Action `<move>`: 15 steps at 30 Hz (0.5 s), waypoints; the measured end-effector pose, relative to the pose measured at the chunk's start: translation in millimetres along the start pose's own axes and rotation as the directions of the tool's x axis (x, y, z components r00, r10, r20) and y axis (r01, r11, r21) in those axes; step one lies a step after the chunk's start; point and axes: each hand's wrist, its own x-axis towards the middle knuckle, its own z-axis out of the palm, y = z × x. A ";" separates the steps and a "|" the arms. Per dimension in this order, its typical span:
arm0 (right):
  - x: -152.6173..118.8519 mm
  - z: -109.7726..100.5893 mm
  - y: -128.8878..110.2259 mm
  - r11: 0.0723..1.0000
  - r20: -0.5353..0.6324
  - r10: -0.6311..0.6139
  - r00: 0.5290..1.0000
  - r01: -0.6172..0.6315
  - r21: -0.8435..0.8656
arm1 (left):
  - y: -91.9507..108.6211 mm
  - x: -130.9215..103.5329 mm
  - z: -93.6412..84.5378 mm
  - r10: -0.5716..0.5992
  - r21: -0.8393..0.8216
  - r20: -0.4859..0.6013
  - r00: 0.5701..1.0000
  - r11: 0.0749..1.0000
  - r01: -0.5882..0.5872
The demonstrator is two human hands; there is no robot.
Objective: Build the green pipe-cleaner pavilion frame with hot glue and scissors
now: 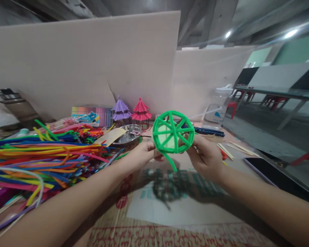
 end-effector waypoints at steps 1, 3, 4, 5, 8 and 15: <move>-1.4 1.5 0.4 0.999 -0.013 0.042 0.999 -0.041 0.030 | -1.2 -0.1 -1.7 -0.028 -0.050 0.034 0.999 0.998 0.029; -4.0 4.3 2.4 0.988 -0.039 0.124 0.992 -0.120 0.099 | -2.6 0.1 -6.4 -0.073 -0.090 0.100 0.992 0.993 0.082; -4.8 5.5 4.0 0.978 -0.045 0.168 0.985 -0.161 0.131 | -3.3 0.4 -8.3 -0.086 -0.073 0.126 0.988 0.993 0.096; -5.2 6.5 6.1 0.966 -0.055 0.215 0.975 -0.203 0.162 | -4.4 0.6 -9.4 -0.098 -0.047 0.151 0.984 0.993 0.106; -3.9 9.3 15.9 0.910 -0.090 0.361 0.928 -0.329 0.252 | -11.2 -0.4 -3.8 -0.120 0.086 0.111 0.987 0.990 0.111; -10.3 19.8 46.2 0.796 -0.080 0.548 0.833 -0.490 0.356 | 7.5 -25.8 33.7 0.055 0.216 0.414 0.909 0.964 -0.157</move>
